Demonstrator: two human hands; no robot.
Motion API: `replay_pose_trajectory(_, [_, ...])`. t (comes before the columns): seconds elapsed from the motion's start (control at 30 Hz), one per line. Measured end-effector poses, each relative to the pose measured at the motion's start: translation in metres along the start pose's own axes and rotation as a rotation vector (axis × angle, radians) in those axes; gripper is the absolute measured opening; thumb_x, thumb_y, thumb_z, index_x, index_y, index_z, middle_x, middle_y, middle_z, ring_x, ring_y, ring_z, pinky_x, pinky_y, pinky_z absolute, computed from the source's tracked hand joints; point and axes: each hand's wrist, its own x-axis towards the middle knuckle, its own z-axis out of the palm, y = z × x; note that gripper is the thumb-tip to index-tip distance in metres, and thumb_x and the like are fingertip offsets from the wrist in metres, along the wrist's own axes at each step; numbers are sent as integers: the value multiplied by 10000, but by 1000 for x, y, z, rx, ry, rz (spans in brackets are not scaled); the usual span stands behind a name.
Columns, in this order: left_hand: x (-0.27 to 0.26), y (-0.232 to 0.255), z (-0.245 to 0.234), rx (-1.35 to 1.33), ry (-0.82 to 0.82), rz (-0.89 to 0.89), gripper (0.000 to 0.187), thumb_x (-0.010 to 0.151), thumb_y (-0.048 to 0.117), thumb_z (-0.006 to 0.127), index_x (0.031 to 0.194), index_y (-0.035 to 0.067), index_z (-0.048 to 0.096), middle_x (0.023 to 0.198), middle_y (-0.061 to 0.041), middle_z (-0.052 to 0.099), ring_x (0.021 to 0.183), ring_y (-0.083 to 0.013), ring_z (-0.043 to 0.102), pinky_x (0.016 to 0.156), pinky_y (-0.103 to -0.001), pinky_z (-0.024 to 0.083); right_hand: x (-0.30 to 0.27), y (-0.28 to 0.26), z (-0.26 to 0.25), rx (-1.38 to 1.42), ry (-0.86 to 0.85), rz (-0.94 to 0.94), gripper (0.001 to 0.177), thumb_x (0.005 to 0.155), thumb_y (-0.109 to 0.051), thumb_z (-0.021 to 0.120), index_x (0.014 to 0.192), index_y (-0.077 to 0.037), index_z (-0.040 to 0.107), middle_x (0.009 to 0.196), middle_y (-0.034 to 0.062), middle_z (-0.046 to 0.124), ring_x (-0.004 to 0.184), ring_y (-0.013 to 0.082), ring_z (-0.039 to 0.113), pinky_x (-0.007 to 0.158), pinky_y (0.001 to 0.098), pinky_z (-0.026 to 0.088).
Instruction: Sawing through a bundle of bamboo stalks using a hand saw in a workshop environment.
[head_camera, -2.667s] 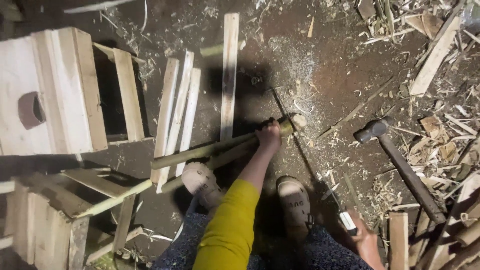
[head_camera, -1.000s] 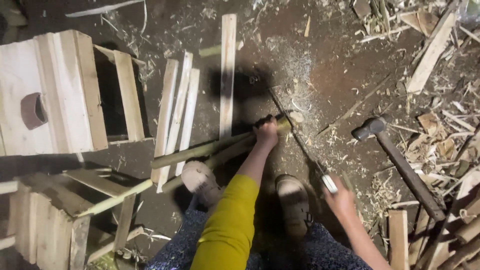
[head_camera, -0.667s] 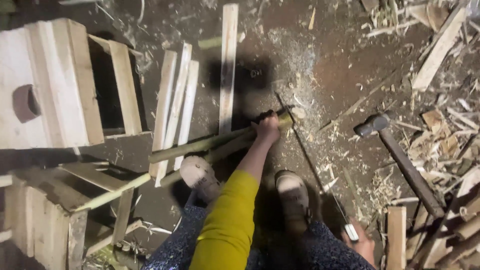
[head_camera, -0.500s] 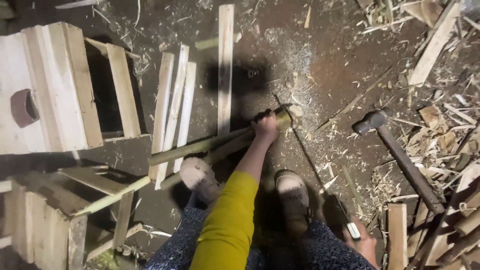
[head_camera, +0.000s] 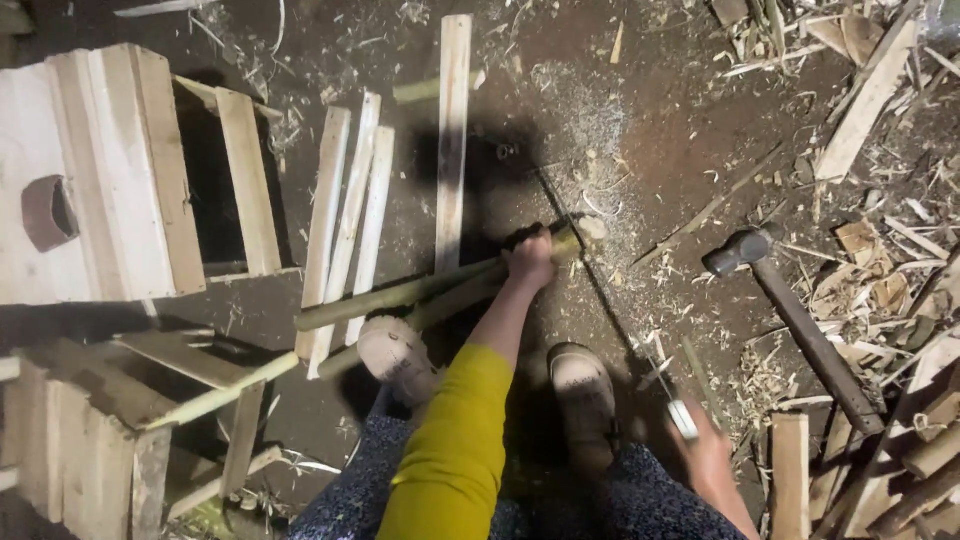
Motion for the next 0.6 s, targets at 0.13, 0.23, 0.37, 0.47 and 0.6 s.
replay_pose_trajectory(0.13, [-4,-5,10,-57,66,35,454,889,33,581,1336,102,535,1067,-162,691,1037,-378,657,1064,-676,371,-123,119,27,95,-30,168,782,739,-66,804,1477,-87,547,1252,204,717,972,293,759,860,372,655])
replay_pose_trajectory(0.23, [-15,10,-18,-14,-84,-39,587,904,-4,544,1464,115,415,1109,-106,691,1118,-324,645,1175,-764,169,-80,82,29,-2,-51,201,653,777,-138,769,1411,-189,619,1123,208,753,788,348,784,671,432,671])
replay_pose_trajectory(0.37, [-11,0,-7,37,100,97,453,849,97,706,1269,83,535,971,-142,725,946,-381,707,1022,-820,346,74,-14,42,108,-90,122,563,784,8,751,1332,-36,628,1108,232,748,906,353,775,735,362,694])
replay_pose_trajectory(0.47, [-13,12,-26,-22,-179,-46,651,908,195,699,1473,126,383,1395,-170,592,1348,-424,532,1170,-738,204,131,-41,67,194,-47,284,495,829,-385,757,1316,-377,666,1071,70,772,1020,358,709,974,505,554])
replay_pose_trajectory(0.6, [-21,11,-20,-54,-116,-30,626,876,143,726,1434,104,444,1249,-152,659,1207,-402,605,1130,-778,232,81,-30,37,130,98,-70,446,819,-160,759,1256,-137,671,1061,232,746,1112,415,675,764,435,641])
